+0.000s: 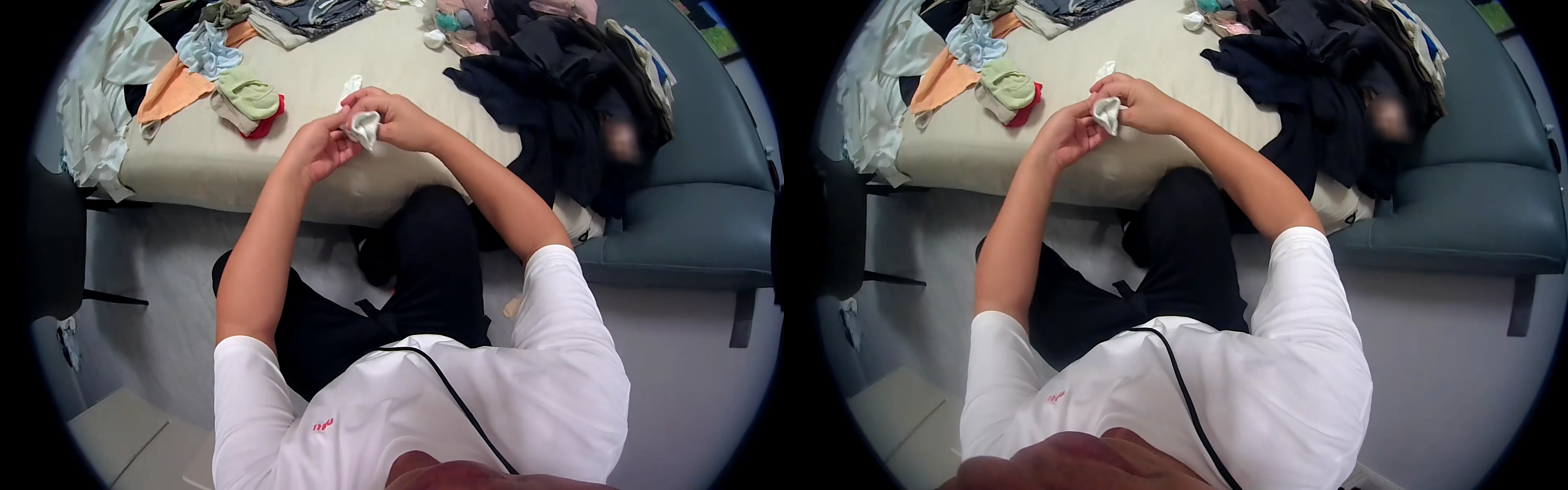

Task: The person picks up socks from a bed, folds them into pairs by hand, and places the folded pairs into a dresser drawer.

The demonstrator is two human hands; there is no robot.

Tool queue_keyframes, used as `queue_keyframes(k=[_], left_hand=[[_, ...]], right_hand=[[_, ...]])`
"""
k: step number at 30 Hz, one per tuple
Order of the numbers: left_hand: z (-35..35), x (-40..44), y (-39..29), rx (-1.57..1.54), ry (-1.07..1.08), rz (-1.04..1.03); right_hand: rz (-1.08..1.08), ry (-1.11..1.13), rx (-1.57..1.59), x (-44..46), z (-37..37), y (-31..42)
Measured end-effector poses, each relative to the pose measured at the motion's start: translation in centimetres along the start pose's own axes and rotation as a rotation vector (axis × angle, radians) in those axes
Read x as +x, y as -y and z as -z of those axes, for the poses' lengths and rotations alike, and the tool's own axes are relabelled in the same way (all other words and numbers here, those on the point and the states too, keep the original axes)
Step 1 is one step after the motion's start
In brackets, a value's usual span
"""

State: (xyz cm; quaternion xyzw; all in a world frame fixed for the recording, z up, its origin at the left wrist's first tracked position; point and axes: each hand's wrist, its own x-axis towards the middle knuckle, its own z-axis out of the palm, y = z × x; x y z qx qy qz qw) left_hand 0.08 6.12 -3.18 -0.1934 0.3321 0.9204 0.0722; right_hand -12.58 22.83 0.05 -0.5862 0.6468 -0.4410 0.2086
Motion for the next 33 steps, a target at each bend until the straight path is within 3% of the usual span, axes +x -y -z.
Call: queue_keyframes(k=[1, 2, 4, 5, 6, 8, 12, 14, 16, 18, 20, 25, 29, 31, 33], left_hand=[[0.0, 0.6, 0.5, 0.048, -0.059, -0.06], [0.0, 1.1, 0.8, 0.098, -0.118, -0.124], [1.6, 2.9, 0.9, 0.088, -0.038, -0.184], [2.1, 3.4, 0.9, 0.096, -0.033, -0.231], [1.8, 3.3, 0.7, 0.104, -0.029, -0.276], [1.1, 3.0, 1.2, 0.099, -0.074, -0.311], [0.3, 2.4, 1.6, 0.163, -0.113, -0.28], [-2.0, 0.6, 1.9, 0.186, -0.145, -0.315], [-3.5, -1.0, 2.3, 1.109, -0.739, -0.726], [-3.8, -1.5, 2.5, 1.059, -0.617, -0.839], [-3.2, -0.3, 2.9, 0.922, -0.217, -0.743], [-2.2, -0.3, 1.8, 0.963, -0.18, -0.697], [-2.9, 0.7, 3.0, 0.926, -0.028, -0.748], [-3.4, 0.6, 3.0, 0.987, -0.033, -0.729], [-3.5, 0.1, 2.8, 1.002, -0.149, -0.561]], right_hand=[[-0.067, -0.031, 0.198, -0.2, -0.1, -0.1], [-0.07, -0.039, 0.194, -0.5, 0.1, -0.1], [-0.148, -0.214, 0.235, -0.4, 0.5, 1.1], [-0.281, -0.275, 0.462, -0.8, 0.9, 2.2], [-0.278, -0.273, 0.458, -0.9, 0.7, 2.6], [-0.539, -0.267, 0.438, -1.1, 0.4, 3.5], [-0.449, -0.202, 0.083, -1.4, -0.1, 0.4], [-0.387, -0.307, 0.102, -1.2, -0.1, -0.5], [-0.579, -0.479, 0.222, -1.3, 0.1, 1.3], [-0.554, -0.482, 0.227, -1.4, -0.2, 1.7], [-0.474, -0.4, 0.556, -1.4, -0.5, 1.2], [-0.416, -0.324, 0.55, -1.7, -0.8, -1.0], [-0.273, -0.385, 0.165, -2.0, 0.1, -1.0], [-0.383, -0.41, 0.09, -2.4, 0.1, 0.2], [-0.462, -0.4, 0.112, -2.5, -0.1, 1.1]])
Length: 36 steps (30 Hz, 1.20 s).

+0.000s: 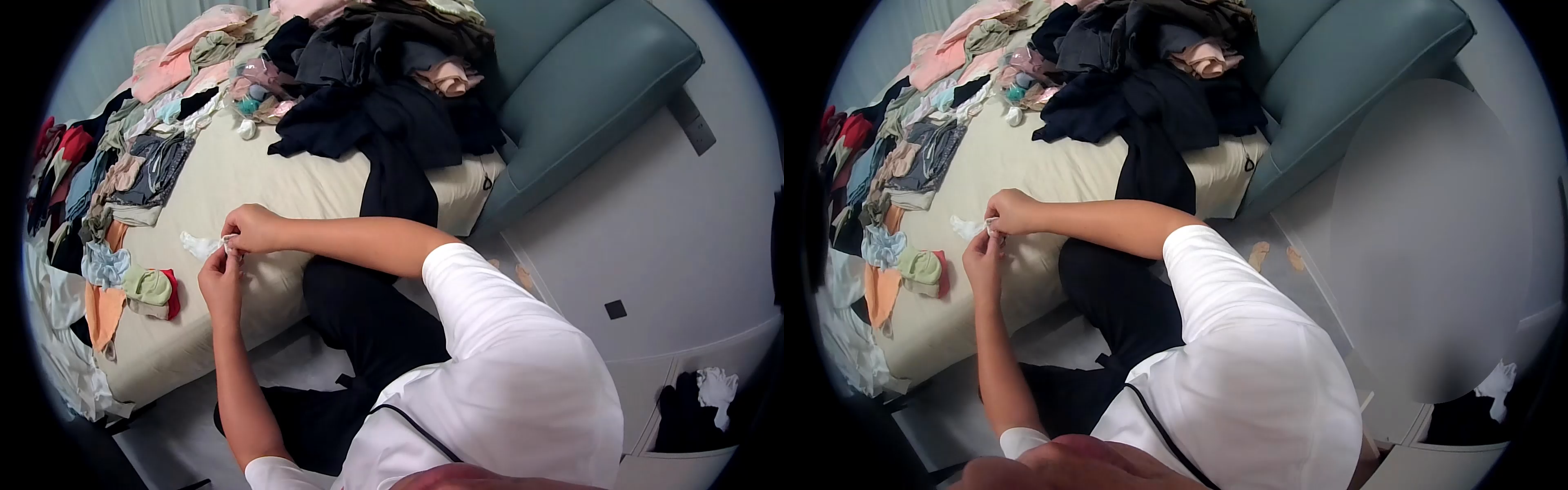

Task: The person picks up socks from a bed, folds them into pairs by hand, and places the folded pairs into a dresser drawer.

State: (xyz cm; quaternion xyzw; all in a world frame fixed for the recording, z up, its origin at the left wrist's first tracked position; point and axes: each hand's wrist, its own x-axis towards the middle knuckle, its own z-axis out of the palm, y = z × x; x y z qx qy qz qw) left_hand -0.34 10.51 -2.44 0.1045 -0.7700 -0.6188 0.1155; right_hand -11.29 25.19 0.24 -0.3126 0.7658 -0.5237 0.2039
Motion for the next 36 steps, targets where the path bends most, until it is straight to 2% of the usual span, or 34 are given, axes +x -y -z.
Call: queue_keyframes(k=[2, 4, 6, 7, 9, 10, 11, 13, 14, 15, 16, 17, 19, 20, 22, 24, 27, 29, 32, 36], left_hand=[[0.7, 0.5, 1.3, -0.028, 0.001, 0.027], [1.2, 1.2, 2.9, -0.055, -0.005, 0.059], [1.3, 1.7, 3.6, -0.364, -0.177, 0.21], [1.4, 1.9, 3.4, -0.353, -0.172, 0.218], [1.9, 2.1, 3.0, -0.835, -0.228, 0.243], [2.2, 2.4, 3.2, -0.89, -0.199, 0.246], [2.3, 2.5, 3.6, -0.882, -0.199, 0.253], [2.3, 2.0, 2.5, -0.818, -0.081, 0.259], [1.8, 1.6, 2.0, -0.77, -0.135, 0.258], [1.9, 1.7, 2.5, -0.766, -0.142, 0.264], [2.0, 1.8, 3.1, -0.503, -0.143, 0.186], [2.0, 1.9, 3.7, -0.238, -0.14, 0.11], [0.7, 1.7, 4.0, -0.216, -0.163, 0.041], [0.3, 1.7, 4.5, -0.192, -0.154, 0.017], [0.2, 1.5, 4.4, -0.174, -0.157, 0.006], [0.1, 0.9, 3.4, -0.247, -0.183, 0.041], [0.0, 0.7, 2.2, -0.396, -0.244, 0.119], [0.5, 1.2, 3.2, -0.455, -0.277, 0.134], [0.3, 0.8, 1.6, -0.483, -0.412, 0.283], [1.1, 1.1, 0.8, -0.361, -0.381, 0.368]], right_hand=[[0.204, -0.083, -0.257, 0.7, -0.7, -1.1], [0.22, -0.094, -0.251, 0.4, -0.8, -1.1], [0.243, -0.144, -0.28, -0.2, -0.9, -0.8], [0.236, -0.147, -0.268, -0.3, -0.9, -0.5], [0.203, -0.191, -0.493, -0.9, -0.9, 0.4], [0.284, -0.137, -0.586, -1.2, -0.7, 0.6], [0.278, -0.138, -0.577, -1.6, -0.6, 0.9], [0.6, -0.046, -0.854, -1.9, -0.7, 0.9], [0.601, -0.041, -0.845, -1.8, -1.0, 0.9], [0.498, -0.037, -0.899, -1.6, -1.3, 0.7], [0.395, -0.033, -0.952, -1.4, -1.6, 0.5], [0.395, -0.029, -0.943, -1.2, -1.7, 0.3], [0.248, -0.028, -1.01, -0.7, -1.9, 0.5], [0.136, -0.014, -0.928, -0.1, -2.5, 0.8], [0.123, -0.065, -0.901, 1.2, -2.8, -0.1], [0.309, -0.136, -1.061, 1.8, -2.5, -0.5], [0.409, -0.08, -1.103, 1.8, -2.7, 0.2], [0.693, -0.159, -0.971, 2.3, -3.2, -1.1], [0.566, -0.094, -1.007, 2.2, -2.9, -1.1], [0.381, -0.032, -0.948, 2.5, -2.9, -0.7]])
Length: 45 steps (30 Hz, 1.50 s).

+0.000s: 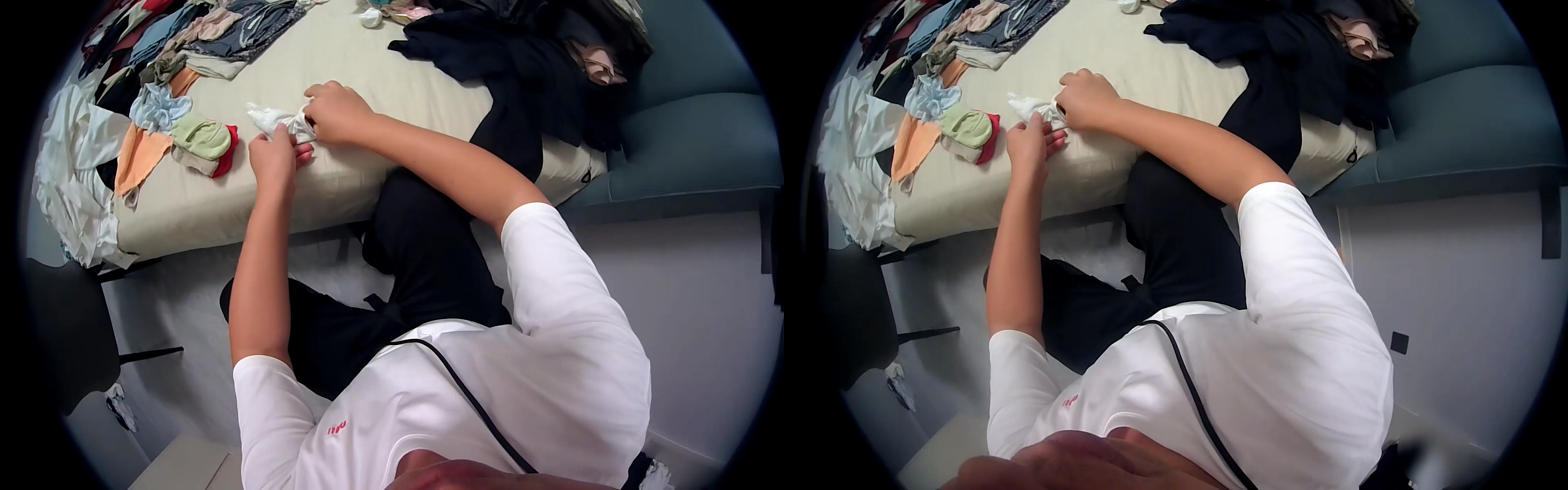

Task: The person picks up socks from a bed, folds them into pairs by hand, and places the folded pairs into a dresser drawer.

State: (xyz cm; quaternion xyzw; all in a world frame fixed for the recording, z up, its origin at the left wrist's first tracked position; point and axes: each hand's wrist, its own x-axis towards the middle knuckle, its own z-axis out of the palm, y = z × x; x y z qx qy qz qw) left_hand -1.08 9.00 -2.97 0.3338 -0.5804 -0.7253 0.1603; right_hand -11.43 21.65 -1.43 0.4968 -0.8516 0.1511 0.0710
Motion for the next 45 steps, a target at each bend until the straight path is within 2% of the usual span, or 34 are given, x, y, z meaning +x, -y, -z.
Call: queue_keyframes(k=[1, 3, 5, 7, 8, 10, 11, 13, 14, 15, 16, 19, 21, 26, 28, 32, 34, 38, 39, 40, 43, 45], left_hand=[[0.5, 0.7, 0.3, -0.002, -0.008, -0.002], [1.2, 1.6, 0.2, 0.021, 0.135, 0.098], [1.5, 1.9, 0.2, 0.057, 0.152, 0.112], [1.6, 2.3, 0.4, 0.095, 0.173, 0.128], [1.6, 2.5, 0.7, 0.069, 0.202, 0.112], [1.7, 2.7, 1.0, 0.043, 0.23, 0.097], [1.7, 2.9, 1.1, 0.006, 0.271, 0.088], [1.5, 2.6, 0.8, -0.03, 0.312, 0.076], [1.3, 2.3, 0.3, -0.154, 0.397, 0.043], [1.3, 2.0, 0.1, -0.28, 0.479, 0.016], [1.3, 1.7, -0.2, -0.28, 0.479, 0.015], [1.2, 1.5, -0.4, -0.304, 0.573, 0.051], [1.0, 1.4, 0.0, -0.053, 0.462, 0.033], [0.8, 1.4, 0.4, -0.021, 0.425, 0.014], [0.5, 1.3, 0.5, -0.008, 0.424, 0.002], [0.1, 1.4, 0.9, 0.151, 0.365, -0.069], [0.1, 1.0, 0.7, 0.215, 0.378, -0.101], [0.2, 0.5, -0.1, -0.027, 0.458, -0.064], [0.3, 0.6, -0.1, -0.124, 0.479, -0.048], [0.5, 0.8, 0.2, -0.124, 0.479, -0.044], [0.6, 1.2, 0.5, -0.08, 0.512, -0.106], [0.6, 1.2, 0.5, -0.009, 0.503, -0.117]], right_hand=[[-0.058, 0.028, 0.077, 0.1, 0.0, 0.0], [-0.1, 0.043, 0.142, 0.3, -0.3, 0.0], [-0.146, 0.059, 0.205, 0.4, -0.9, -0.2], [-0.122, -0.131, 0.315, 0.7, -3.0, -1.5], [-0.121, -0.131, 0.316, 1.1, -3.9, -2.3], [-0.048, -0.208, 0.62, 2.0, -4.2, -3.2], [-0.047, -0.208, 0.619, 2.1, -4.5, -3.5], [-0.369, 0.117, 0.845, 1.7, -2.9, -3.1], [-0.365, 0.11, 0.842, 1.7, -2.3, -2.9], [-0.432, 0.059, 1.175, 1.5, -2.2, -2.8], [-0.496, 0.004, 1.508, 1.4, -2.1, -2.7], [-0.445, -0.026, 1.578, 0.8, -2.0, -2.6], [-0.46, -0.017, 1.53, 0.4, -1.7, -3.0], [-0.48, -0.001, 1.344, 0.2, -1.5, -3.1], [-0.409, -0.128, 1.253, 0.1, -1.4, -2.8], [-0.279, -0.144, 1.096, 0.0, -1.1, -2.6], [-0.322, -0.165, 0.676, -0.3, 0.1, -2.5], [-0.273, -0.212, 0.772, -0.1, -0.7, -3.0], [-0.203, -0.221, 0.739, 0.0, -0.7, -3.0], [-0.135, -0.227, 0.706, -0.1, -0.8, -3.0], [-0.113, -0.243, 0.691, -0.1, -0.8, -2.8], [-0.172, -0.213, 0.713, -0.4, -0.5, -2.7]])
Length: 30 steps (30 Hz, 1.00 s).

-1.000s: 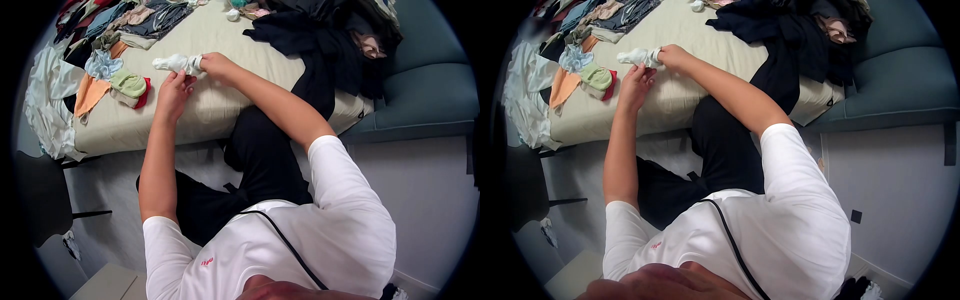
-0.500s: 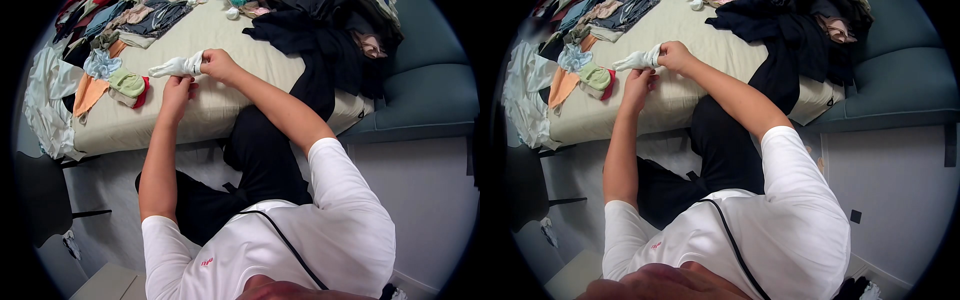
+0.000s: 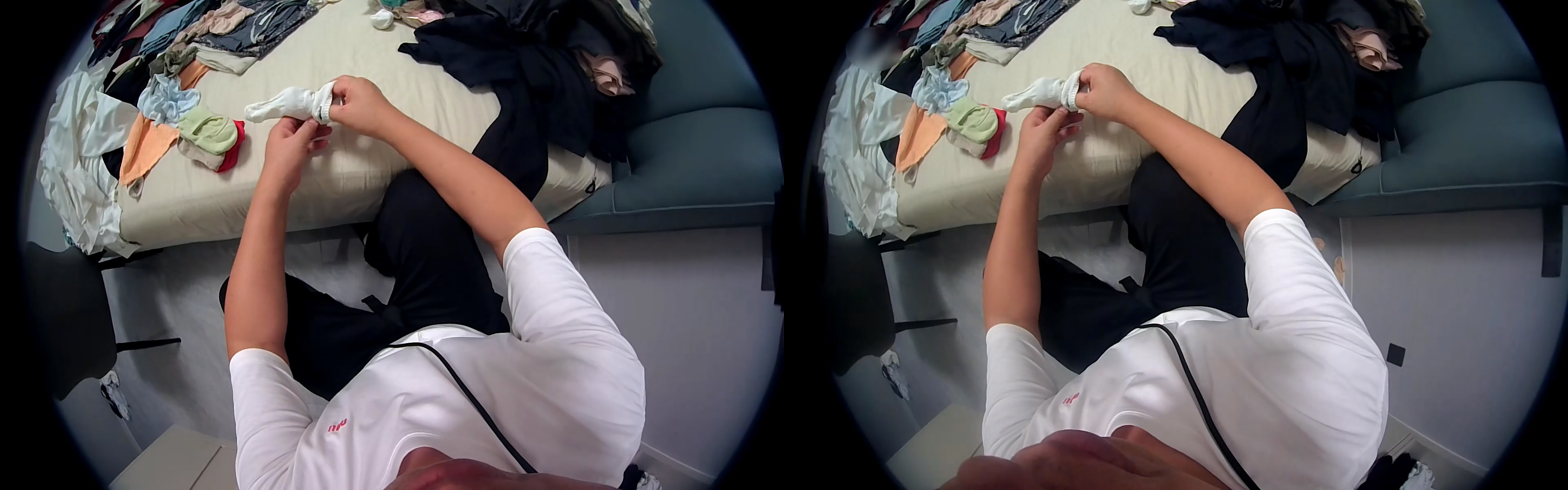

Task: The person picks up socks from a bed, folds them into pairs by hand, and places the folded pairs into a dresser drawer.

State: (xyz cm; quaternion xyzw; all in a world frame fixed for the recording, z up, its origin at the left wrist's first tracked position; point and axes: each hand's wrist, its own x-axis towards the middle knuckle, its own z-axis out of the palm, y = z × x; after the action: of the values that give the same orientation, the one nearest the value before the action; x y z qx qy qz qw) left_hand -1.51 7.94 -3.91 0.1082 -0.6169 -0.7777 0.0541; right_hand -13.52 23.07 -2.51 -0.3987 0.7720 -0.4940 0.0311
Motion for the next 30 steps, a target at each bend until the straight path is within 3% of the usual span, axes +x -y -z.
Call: queue_keyframes(k=[2, 4, 7, 13, 15, 17, 19, 20, 23, 26, 30], left_hand=[[0.0, 0.1, 0.0, 0.025, 0.006, 0.013], [-0.2, 0.0, 0.0, 0.048, 0.014, 0.024], [-0.5, -0.1, 0.2, 0.161, 0.061, 0.077], [-1.1, -0.7, -1.7, -0.038, 0.012, 0.089], [-0.4, -0.3, -2.6, -0.568, -0.054, 0.169], [0.3, 0.1, -2.3, -0.628, -0.099, 0.152], [0.9, 0.7, -1.6, -0.73, -0.198, 0.137], [1.1, 1.1, -1.1, -0.731, -0.199, 0.135], [1.0, 1.3, -0.8, -0.793, -0.274, 0.145], [0.6, 1.3, -0.6, -0.796, -0.362, 0.081], [-0.6, 1.2, -0.5, -0.778, -0.357, 0.076]], right_hand=[[-0.068, 0.011, 0.014, -0.1, 0.0, 0.6], [-0.251, 0.018, 0.503, 0.0, -0.2, 0.5], [-0.291, 0.071, 0.43, 0.1, 0.0, 0.1], [-0.231, -0.014, 0.39, 0.4, -0.1, -1.5], [-0.175, -0.012, 0.294, 0.1, 0.0, -1.4], [-0.119, -0.012, 0.198, -0.2, 0.5, -1.4], [-0.298, 0.091, 0.426, -0.7, 1.5, 0.0], [-0.297, 0.093, 0.425, -0.8, 1.8, 0.2], [-0.261, 0.064, 0.85, -1.0, 2.1, -1.3], [-0.363, -0.047, 0.971, -2.1, 3.6, -1.6], [-0.325, -0.006, 0.933, -3.3, 4.5, -2.4]])
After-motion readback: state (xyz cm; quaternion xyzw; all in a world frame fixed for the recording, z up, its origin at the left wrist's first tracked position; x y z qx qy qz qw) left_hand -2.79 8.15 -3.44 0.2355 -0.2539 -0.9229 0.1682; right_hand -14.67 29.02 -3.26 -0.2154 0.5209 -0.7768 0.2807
